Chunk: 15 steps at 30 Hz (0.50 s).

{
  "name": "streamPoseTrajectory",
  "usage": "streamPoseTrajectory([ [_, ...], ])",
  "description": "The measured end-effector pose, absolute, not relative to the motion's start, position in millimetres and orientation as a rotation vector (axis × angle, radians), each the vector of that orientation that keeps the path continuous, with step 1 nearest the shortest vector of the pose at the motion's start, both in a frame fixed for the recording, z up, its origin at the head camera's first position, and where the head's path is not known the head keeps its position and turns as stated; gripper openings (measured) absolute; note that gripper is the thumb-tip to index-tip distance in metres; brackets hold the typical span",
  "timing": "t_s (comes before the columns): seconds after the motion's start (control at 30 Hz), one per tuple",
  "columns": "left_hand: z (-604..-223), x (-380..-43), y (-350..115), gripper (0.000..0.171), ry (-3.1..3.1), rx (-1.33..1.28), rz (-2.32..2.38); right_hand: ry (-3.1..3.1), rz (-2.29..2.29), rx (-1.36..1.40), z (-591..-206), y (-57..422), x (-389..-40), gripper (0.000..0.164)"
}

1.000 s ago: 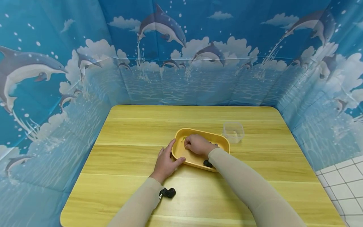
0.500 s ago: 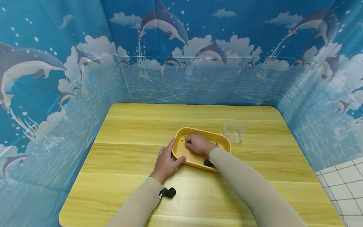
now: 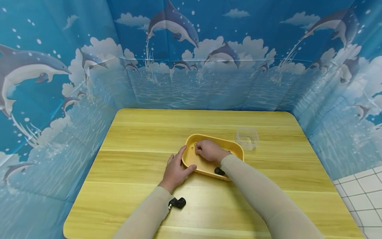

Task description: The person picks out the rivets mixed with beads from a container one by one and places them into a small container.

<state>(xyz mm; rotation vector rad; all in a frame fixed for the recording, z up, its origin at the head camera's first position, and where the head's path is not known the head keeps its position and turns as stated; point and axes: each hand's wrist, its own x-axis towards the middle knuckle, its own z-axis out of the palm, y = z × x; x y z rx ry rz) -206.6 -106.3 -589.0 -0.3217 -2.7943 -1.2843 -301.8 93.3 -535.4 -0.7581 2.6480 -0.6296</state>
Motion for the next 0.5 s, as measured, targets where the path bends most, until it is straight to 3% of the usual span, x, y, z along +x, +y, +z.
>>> streamPoseTrajectory([
  [0.33,-589,-205,-106,0.093,-2.794,-0.319,-1.287,2.615,-0.723,-0.741,-532,102,-303,0.012],
  [0.5,-589,-205,-106,0.092,-2.776,-0.325,-1.299,2.591,-0.750,-0.661,-521,107,-304,0.018],
])
